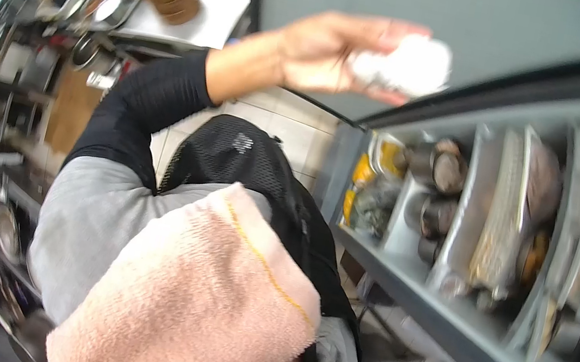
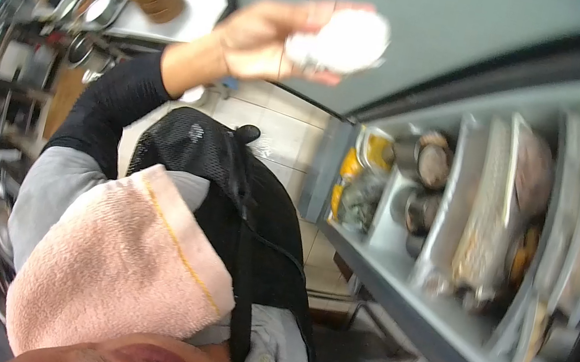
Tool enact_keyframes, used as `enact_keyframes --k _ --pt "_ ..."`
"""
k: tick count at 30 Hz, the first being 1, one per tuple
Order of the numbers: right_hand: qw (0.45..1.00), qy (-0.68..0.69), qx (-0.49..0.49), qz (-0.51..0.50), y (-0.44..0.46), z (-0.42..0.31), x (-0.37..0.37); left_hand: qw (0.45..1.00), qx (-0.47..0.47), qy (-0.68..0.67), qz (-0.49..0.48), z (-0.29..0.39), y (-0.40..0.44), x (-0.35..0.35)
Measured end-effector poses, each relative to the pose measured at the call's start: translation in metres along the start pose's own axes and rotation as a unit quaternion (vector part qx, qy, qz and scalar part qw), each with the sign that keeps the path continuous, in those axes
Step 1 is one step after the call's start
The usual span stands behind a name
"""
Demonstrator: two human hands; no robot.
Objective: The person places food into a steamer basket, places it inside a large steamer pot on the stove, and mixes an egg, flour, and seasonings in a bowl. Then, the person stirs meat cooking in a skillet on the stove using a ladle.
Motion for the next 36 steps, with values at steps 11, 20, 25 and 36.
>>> enact_keyframes --k 11,20,25,36 --pt "0.896 0.383 0.128 0.184 -0.034 -0.29 0.027 0.929 0.042 0.183 0.319 0.168 -0.229 -0.195" --pt "0.524 0.72 0.289 -0.352 0.015 -0.693 0.242 0.886 -0.11 0.436 0.111 0.299 -0.143 -0.216" --pt "0.446 0.72 0.3 -0.44 -0.06 -0.821 0.238 0.875 -0.154 0.457 0.05 0.302 -0.148 -0.223" --pt "0.4 0.677 0.357 -0.504 -0.135 -0.942 0.209 0.847 -0.278 0.452 0.009 0.227 -0.167 -0.238"
Point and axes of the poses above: each hand's wrist, its own y-axis towards the middle knuckle, its own x-axis out of the palm, z = x × y, the point moved 6 cm from there along y, towards the middle knuckle, and after that the axes turned 2 degrees about z, right-handed, at the moved point
